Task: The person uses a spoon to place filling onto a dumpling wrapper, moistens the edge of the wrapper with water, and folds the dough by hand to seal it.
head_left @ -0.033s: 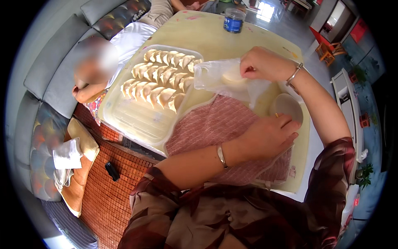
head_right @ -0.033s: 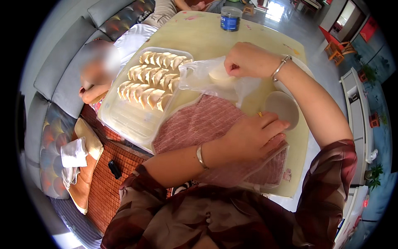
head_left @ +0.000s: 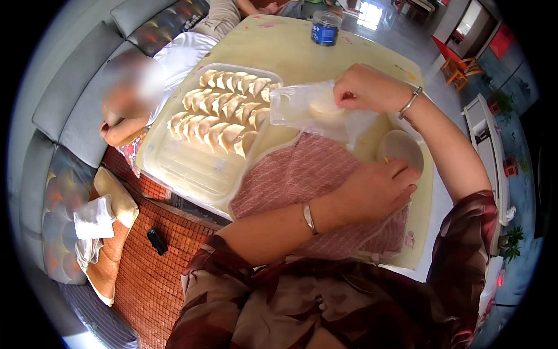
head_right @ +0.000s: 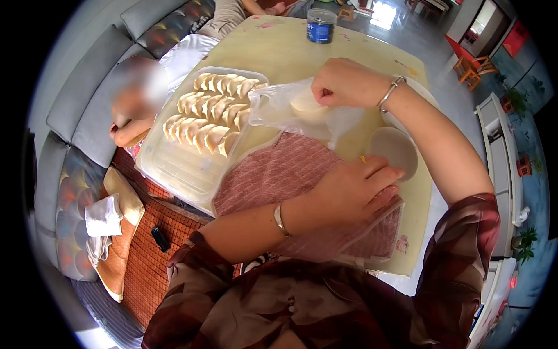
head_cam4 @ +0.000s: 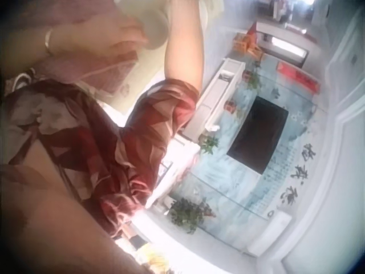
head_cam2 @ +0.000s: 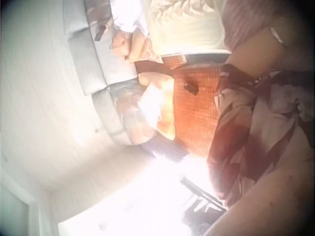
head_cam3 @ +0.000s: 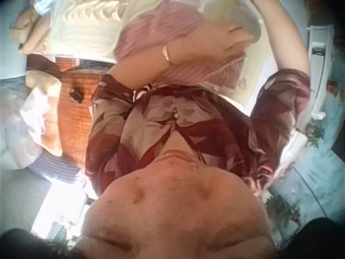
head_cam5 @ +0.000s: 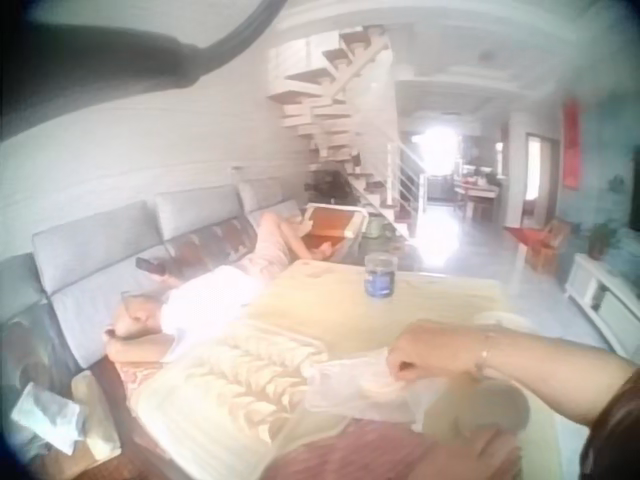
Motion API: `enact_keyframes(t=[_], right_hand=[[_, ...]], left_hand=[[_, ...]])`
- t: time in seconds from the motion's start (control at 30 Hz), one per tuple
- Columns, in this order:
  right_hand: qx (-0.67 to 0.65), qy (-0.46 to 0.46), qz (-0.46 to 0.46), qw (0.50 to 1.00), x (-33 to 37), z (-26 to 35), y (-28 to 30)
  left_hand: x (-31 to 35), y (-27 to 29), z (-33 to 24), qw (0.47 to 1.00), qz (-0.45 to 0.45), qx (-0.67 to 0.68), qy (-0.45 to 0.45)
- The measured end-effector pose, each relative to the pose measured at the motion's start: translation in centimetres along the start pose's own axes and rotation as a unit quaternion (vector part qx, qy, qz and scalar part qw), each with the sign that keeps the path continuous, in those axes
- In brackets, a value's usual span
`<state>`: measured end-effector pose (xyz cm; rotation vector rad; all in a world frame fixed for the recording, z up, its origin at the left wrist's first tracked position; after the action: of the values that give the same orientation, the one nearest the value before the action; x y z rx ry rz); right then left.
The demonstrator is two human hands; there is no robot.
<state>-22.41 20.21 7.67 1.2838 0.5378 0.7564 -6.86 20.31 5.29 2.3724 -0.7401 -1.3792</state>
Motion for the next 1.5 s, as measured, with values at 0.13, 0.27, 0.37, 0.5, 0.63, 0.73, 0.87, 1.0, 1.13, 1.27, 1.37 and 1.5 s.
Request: enact_keyframes(t=[0.13,0.27,0.37,0.5,0.63,0.73,0.87,1.0,1.13,1.27,1.37,1.5], right_hand=[[-0.015,0.007,-0.013,1.0,-0.1,-0.1,-0.4],[-0.008,0.012,0.019,1.0,-0.4,0.1,-1.4],[0.006,0.022,0.015,1.0,-0.4,0.2,-1.5],[-0.006,0.006,0.021,1.0,-0.6,0.2,-1.4],[-0.019,-0.009,0.018,1.0,-0.6,0.0,-1.0],[-0.037,-0.019,0.019,0.999,-0.8,-0.2,-0.9],[-0.007,-0.024,-0.023,0.999,-1.0,-0.8,-0.3],[-0.033,-0.037,-0.104,0.993,-0.4,-0.9,2.1],[-0.098,-0.067,-0.083,0.989,1.4,0.5,5.7],[-0.267,-0.037,-0.075,0.96,5.1,2.7,8.0],[-0.326,-0.06,-0.071,0.941,7.5,4.5,7.8],[-0.323,-0.181,-0.093,0.924,11.6,2.8,4.3]], left_hand=[[-0.1,0.0,-0.2,1.0,-0.008,-0.005,-0.021],[0.0,0.3,-0.4,0.999,-0.011,-0.008,-0.031],[0.0,0.2,-0.4,1.0,-0.004,-0.008,-0.03],[0.0,0.3,-0.3,1.0,-0.001,-0.006,-0.021],[0.0,0.3,-0.2,1.0,0.007,0.005,-0.01],[-0.1,0.2,0.0,1.0,0.013,0.007,-0.005],[-0.1,0.2,0.0,1.0,0.021,0.007,-0.005],[-0.3,0.2,0.7,0.999,0.002,0.037,0.015],[0.5,-1.0,5.4,0.963,0.001,0.185,0.198],[1.0,-1.1,8.2,0.778,-0.039,0.518,0.353],[0.8,0.6,8.1,0.67,-0.089,0.674,0.299],[-0.9,0.3,4.1,0.547,-0.032,0.789,0.277]])
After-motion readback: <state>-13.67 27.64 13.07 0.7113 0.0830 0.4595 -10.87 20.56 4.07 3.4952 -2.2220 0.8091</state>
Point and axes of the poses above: each hand's wrist, its own x-axis away from the middle knuckle, its own y-axis out of the back of the hand, z = x × y, the point moved 9 cm from there along -x, towards the middle knuckle, and after that the axes turned 3 degrees about z, right-handed, at the moved point
